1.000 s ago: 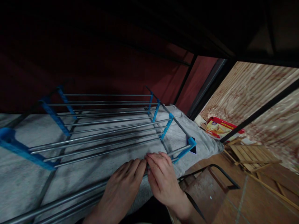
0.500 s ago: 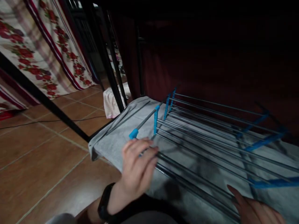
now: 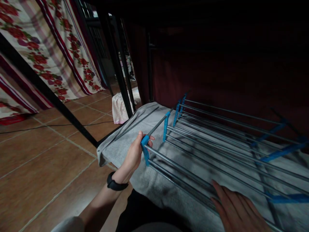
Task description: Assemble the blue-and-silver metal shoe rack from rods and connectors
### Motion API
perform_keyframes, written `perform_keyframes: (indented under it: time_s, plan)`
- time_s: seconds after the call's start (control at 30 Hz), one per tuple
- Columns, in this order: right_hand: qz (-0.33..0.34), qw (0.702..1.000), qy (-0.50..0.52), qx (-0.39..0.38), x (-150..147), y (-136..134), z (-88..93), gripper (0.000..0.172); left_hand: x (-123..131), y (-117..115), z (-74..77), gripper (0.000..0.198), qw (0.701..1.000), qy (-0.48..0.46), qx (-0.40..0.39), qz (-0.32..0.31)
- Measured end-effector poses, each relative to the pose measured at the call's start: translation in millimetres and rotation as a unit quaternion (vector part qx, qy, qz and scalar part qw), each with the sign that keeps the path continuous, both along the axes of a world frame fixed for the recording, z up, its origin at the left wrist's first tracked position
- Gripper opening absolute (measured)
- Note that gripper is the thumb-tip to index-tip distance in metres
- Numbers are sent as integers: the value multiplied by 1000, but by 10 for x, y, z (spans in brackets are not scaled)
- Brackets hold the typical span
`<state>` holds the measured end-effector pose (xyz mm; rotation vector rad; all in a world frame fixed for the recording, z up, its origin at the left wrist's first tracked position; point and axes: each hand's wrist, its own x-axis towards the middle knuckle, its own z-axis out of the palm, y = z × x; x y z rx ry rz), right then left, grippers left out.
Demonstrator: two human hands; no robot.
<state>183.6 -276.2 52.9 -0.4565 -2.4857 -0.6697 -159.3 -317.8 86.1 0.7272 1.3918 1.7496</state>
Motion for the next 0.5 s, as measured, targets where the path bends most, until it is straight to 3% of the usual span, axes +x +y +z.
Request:
perform_keyframes:
  time_s: [0.1, 0.17, 0.37, 0.5]
  plan:
    - [-28, 998, 6, -50, -376, -17, 49, 36, -55, 20, -11, 55, 999, 35, 4, -8]
    - [-44, 996, 5, -75, -475, 16, 41, 38, -79, 41, -41, 52, 998, 59, 7, -2]
    - [-17, 997, 9, -78, -354, 106, 21, 39, -54, 101, -146, 44, 998, 57, 8, -2]
    - [-21, 996, 0, -86, -277, 130, -48, 37, -89, 86, -129, 43, 996, 83, -3, 34]
